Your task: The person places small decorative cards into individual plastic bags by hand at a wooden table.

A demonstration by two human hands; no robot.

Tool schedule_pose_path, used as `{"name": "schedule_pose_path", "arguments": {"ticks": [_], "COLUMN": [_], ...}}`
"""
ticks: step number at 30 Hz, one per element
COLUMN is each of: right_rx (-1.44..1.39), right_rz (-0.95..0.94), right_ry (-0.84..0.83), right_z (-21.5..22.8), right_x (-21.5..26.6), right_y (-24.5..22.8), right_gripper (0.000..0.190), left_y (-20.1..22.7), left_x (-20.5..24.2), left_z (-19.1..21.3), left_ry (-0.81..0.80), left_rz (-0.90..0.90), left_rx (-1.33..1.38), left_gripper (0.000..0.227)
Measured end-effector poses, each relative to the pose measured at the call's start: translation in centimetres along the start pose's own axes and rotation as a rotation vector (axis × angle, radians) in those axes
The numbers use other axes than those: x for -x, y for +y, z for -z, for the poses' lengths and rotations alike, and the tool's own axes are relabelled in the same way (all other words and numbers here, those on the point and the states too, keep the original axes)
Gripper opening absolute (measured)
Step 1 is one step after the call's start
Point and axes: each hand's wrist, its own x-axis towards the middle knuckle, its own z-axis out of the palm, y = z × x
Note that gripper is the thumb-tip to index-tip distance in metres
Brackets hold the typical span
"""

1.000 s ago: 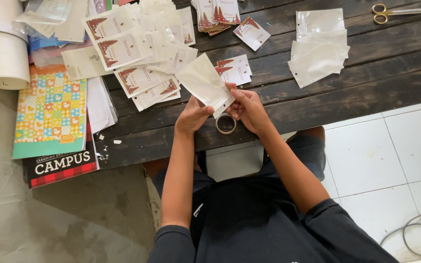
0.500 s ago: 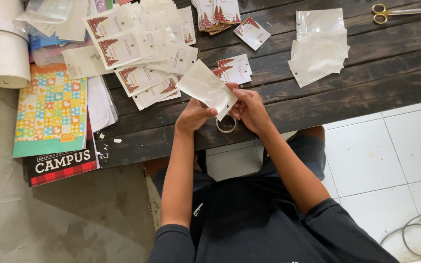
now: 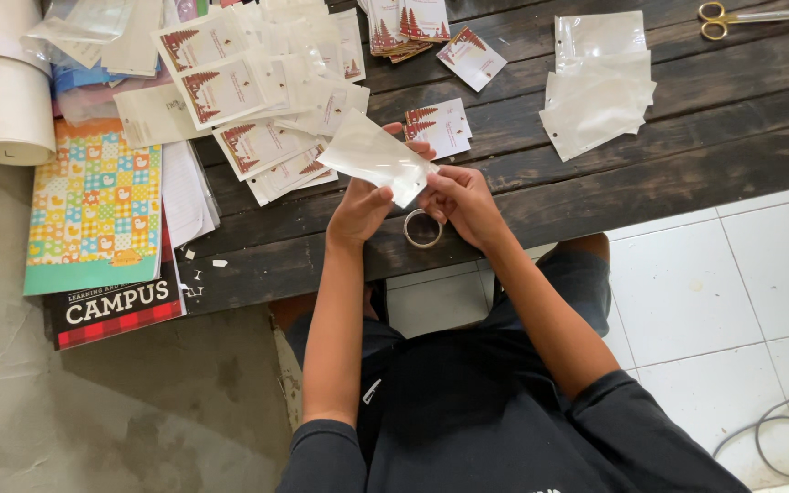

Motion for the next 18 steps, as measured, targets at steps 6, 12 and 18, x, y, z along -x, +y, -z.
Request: {"name": "schedule_pose_path", "arguments": {"ticks": [6,12,18], "right_rx": [-0.009,-0.075,0.011], "right_rz": [-0.026,-0.078,-0.041], "right_ry": [0.004,-0.058,-0.078], "right_z": [2.2,-1.1,-2.1], "right_x": [-0.5,0.7,0.9], "right_y": [1.5,-0.5,-1.1], "right_gripper": [0.012,0.020,0.015], "left_y": [0.8,-0.2,-0.2], "left_x": [-0.2,0.1,0.1], "left_z": [-3.0,0.2,0.7], "left_ry": [0.055,0.068,0.057], "left_rz": [0.008,-0.039,-0.063], "left_rx": [-0.113,-0.066,-0.065], "left_gripper": [0.116,0.104,0.099]}}
